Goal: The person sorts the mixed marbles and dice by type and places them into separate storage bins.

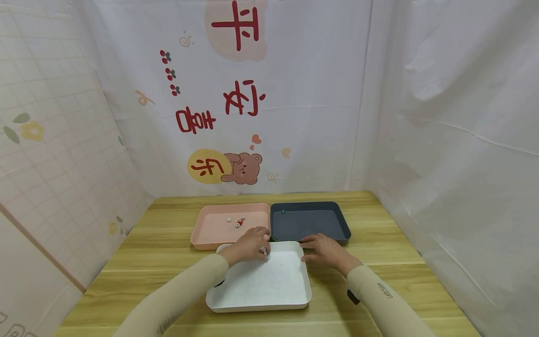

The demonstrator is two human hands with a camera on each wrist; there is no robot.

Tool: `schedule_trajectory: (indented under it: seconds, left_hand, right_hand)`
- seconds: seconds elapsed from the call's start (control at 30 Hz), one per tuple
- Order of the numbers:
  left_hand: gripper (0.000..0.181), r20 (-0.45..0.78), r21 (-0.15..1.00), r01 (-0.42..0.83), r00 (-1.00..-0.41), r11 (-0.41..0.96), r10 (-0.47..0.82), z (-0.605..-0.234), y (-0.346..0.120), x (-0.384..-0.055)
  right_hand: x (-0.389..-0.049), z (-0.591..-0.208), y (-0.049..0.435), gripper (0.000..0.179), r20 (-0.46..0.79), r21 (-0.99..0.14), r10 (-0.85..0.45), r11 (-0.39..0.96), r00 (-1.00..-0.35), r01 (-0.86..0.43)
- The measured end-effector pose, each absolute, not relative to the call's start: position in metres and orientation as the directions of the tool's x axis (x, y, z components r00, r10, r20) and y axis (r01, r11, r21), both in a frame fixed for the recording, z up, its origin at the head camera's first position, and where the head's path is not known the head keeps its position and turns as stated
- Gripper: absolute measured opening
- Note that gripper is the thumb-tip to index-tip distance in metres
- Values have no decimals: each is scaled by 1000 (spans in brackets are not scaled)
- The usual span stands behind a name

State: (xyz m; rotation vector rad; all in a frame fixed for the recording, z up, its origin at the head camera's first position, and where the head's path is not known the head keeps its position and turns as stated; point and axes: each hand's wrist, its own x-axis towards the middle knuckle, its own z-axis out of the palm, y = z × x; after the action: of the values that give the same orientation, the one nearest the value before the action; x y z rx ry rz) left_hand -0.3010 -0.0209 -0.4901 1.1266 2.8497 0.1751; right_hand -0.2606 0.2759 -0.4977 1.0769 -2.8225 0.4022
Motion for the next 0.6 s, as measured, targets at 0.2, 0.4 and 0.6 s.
schedule_trajectory:
  seconds: [0.2,0.4,0.6]
  left_hand:
    - [6,-15,157,672,-731,723,682,-489,-21,-301]
    - [6,12,167,681,-725,713,689,-487,-24,-304]
    - [6,6,201,669,-732,716,682,-478,-27,-305]
  right_hand:
    - [-261,-498,276,49,184,-211,-642,714,-744,-668]
    - [-261,-499,277,49,172,-215,-634,723,-754,-657]
    - [-261,-499,276,48,171,-211,-632,726,-756,-654]
